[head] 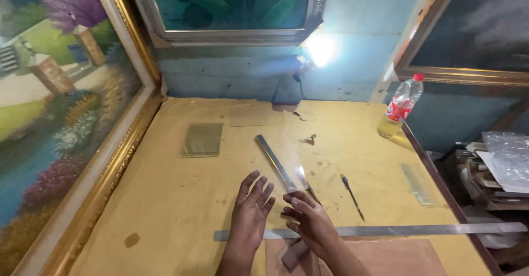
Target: Measuring and marking glass sheets using a metal ruler and a marker on a workbench.
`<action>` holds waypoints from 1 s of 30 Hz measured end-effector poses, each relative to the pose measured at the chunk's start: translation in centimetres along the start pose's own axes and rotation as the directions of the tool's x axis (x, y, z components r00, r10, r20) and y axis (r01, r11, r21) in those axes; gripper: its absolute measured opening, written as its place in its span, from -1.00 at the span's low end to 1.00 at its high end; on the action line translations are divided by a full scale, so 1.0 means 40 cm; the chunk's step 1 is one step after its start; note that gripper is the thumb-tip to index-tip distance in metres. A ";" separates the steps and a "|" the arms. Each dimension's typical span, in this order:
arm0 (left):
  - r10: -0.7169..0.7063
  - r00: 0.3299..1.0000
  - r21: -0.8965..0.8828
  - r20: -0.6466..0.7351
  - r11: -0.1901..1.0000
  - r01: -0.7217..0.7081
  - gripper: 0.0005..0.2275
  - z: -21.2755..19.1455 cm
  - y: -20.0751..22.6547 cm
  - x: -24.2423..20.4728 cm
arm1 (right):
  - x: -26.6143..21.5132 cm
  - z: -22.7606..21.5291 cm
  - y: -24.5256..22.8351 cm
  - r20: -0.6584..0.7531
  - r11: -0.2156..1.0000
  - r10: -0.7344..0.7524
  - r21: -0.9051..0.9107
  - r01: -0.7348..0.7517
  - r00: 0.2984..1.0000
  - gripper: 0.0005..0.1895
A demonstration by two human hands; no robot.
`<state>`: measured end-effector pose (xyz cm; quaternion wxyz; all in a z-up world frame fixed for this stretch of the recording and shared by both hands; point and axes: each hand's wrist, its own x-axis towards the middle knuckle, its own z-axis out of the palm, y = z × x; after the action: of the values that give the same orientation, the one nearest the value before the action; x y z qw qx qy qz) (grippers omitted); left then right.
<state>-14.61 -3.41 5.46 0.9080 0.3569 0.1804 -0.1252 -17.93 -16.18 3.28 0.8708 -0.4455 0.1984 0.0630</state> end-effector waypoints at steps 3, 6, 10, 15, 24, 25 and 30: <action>0.009 1.000 -0.066 0.024 0.998 -0.008 -0.68 -0.038 0.046 0.010 | 0.006 0.078 0.053 -0.038 0.998 0.007 0.065 -0.005 0.999 -0.71; -0.002 0.998 -0.125 0.055 0.992 0.009 -0.71 -0.072 0.071 0.020 | 0.018 0.131 0.084 -0.013 0.995 0.006 0.104 -0.005 1.000 -0.69; -0.036 0.995 -0.154 0.098 0.987 0.051 -0.76 -0.116 0.087 0.032 | 0.043 0.167 0.129 -0.045 0.992 -0.062 0.107 0.067 0.997 -0.79; -0.099 0.980 0.018 0.172 0.995 0.097 -0.72 -0.164 0.073 0.075 | 0.038 0.198 0.128 -0.174 0.988 -0.057 0.132 0.081 0.983 -0.89; -0.216 0.970 0.116 0.116 0.972 0.203 -0.63 -0.169 0.121 0.080 | 0.091 0.183 0.057 -0.323 0.994 -0.103 0.004 0.110 0.941 -0.78; -0.214 0.970 0.115 0.118 0.973 0.201 -0.63 -0.182 0.118 0.101 | 0.108 0.175 0.047 -0.321 0.994 -0.106 0.003 0.113 0.941 -0.78; -0.175 0.978 0.114 -0.110 0.976 0.188 -0.60 -0.275 0.053 0.267 | 0.235 0.116 0.000 -0.339 0.978 -0.194 0.011 0.210 0.921 -0.71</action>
<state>-6.84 4.67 -5.21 0.8588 0.4001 0.2491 -0.2008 -8.00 -13.08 1.91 0.8362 -0.4471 0.2985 -0.1085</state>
